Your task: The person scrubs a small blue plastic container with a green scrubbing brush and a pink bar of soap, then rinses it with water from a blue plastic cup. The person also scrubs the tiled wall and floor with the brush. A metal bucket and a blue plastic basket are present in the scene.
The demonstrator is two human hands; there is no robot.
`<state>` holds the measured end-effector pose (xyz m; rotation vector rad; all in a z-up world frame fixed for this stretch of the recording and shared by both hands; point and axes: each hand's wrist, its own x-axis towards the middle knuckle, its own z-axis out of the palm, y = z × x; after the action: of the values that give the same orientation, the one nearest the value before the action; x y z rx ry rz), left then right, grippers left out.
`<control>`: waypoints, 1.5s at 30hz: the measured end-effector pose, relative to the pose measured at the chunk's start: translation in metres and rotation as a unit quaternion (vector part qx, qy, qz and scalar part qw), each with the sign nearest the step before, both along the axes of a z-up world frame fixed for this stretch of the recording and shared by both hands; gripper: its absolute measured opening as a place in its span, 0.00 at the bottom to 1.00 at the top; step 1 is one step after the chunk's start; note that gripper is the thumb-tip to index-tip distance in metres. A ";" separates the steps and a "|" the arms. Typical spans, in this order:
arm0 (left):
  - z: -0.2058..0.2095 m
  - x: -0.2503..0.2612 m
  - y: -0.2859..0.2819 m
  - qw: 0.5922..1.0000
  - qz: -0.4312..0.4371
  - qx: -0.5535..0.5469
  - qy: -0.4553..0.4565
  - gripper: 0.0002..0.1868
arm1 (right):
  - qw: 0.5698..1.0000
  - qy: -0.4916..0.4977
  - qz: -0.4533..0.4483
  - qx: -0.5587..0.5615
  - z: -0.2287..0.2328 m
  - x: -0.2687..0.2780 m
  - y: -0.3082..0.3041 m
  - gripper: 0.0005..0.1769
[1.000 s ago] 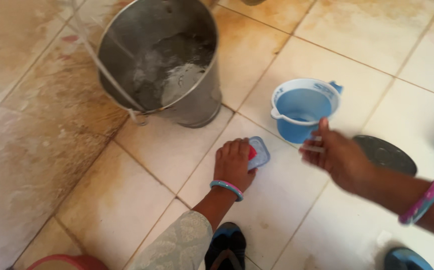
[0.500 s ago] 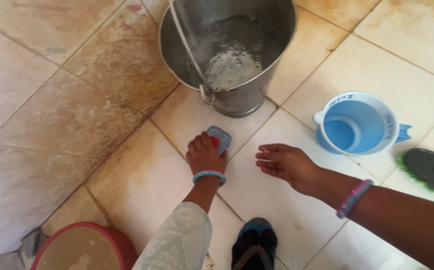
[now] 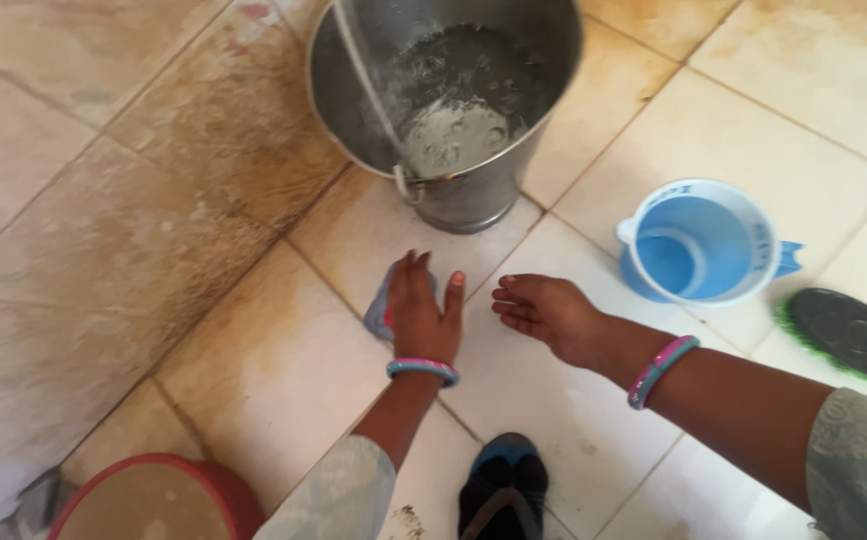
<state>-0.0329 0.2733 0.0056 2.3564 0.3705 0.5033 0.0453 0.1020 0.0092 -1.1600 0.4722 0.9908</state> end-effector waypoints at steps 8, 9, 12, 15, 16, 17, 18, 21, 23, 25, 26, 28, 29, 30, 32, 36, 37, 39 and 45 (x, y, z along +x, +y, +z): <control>0.028 0.002 -0.062 0.980 -0.174 -0.099 -0.011 0.27 | 0.993 0.068 0.000 0.097 0.088 -0.013 -0.001 0.26; 0.026 0.007 -0.060 0.982 -0.163 -0.101 0.005 0.26 | 0.993 0.051 0.024 0.107 0.099 -0.008 -0.006 0.26; 0.028 0.022 -0.054 0.990 -0.137 0.015 0.002 0.22 | 0.988 -0.058 0.101 0.096 0.123 0.010 -0.045 0.26; 0.049 0.031 -0.056 0.947 -0.021 -0.153 0.283 0.25 | 0.945 -0.269 0.182 -0.020 0.137 0.037 -0.100 0.25; 0.055 0.031 -0.061 0.939 -0.009 -0.182 0.290 0.23 | 0.919 -0.331 0.201 -0.069 0.139 0.045 -0.117 0.24; 0.059 0.032 -0.066 0.932 0.002 -0.210 0.296 0.21 | 0.883 -0.365 0.238 -0.172 0.140 0.050 -0.137 0.23; 0.061 0.034 -0.070 0.923 0.014 -0.238 0.302 0.20 | 0.835 -0.392 0.271 -0.273 0.141 0.053 -0.157 0.24; 0.053 0.043 -0.087 0.954 -0.052 -0.240 0.174 0.25 | 0.592 -0.652 0.313 -0.356 0.132 0.054 -0.205 0.39; 0.048 0.049 -0.093 0.951 -0.088 -0.231 0.188 0.29 | 0.617 -0.583 0.330 -0.412 0.118 0.048 -0.222 0.45; 0.045 0.057 -0.100 0.950 -0.119 -0.228 0.180 0.34 | 0.652 -0.519 0.344 -0.434 0.107 0.043 -0.233 0.48; 0.045 0.061 -0.104 0.950 -0.132 -0.230 0.165 0.37 | 0.675 -0.491 0.350 -0.426 0.103 0.042 -0.237 0.49; 0.046 0.065 -0.112 0.948 -0.146 -0.241 0.149 0.37 | 0.718 -0.441 0.346 -0.413 0.097 0.038 -0.243 0.47; 0.048 0.067 -0.116 0.945 -0.146 -0.252 0.147 0.36 | 0.737 -0.421 0.337 -0.408 0.094 0.037 -0.244 0.44; 0.052 0.069 -0.118 0.943 -0.146 -0.262 0.145 0.35 | 0.755 -0.401 0.327 -0.402 0.090 0.037 -0.246 0.41; 0.065 0.066 -0.122 0.962 -0.163 -0.191 0.105 0.32 | 0.688 -0.511 0.326 -0.399 0.080 0.036 -0.243 0.37; 0.112 0.063 -0.127 0.977 -0.211 -0.037 -0.020 0.29 | 0.663 -0.452 0.374 -0.465 0.082 0.042 -0.228 0.27; 0.126 0.065 -0.125 0.972 -0.227 0.005 -0.064 0.29 | 0.696 -0.437 0.323 -0.470 0.088 0.044 -0.222 0.26; 0.155 0.064 -0.120 0.951 -0.257 0.089 -0.146 0.30 | 0.755 -0.401 0.218 -0.471 0.102 0.048 -0.212 0.25; 0.216 0.082 -0.085 0.946 -0.106 0.194 -0.236 0.30 | 0.794 -0.563 -0.093 -0.207 0.190 0.094 -0.176 0.16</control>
<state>0.0490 0.1883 0.2214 2.4952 -0.2246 1.0837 0.1390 -0.0737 0.1993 -1.8227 -0.1942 -0.1140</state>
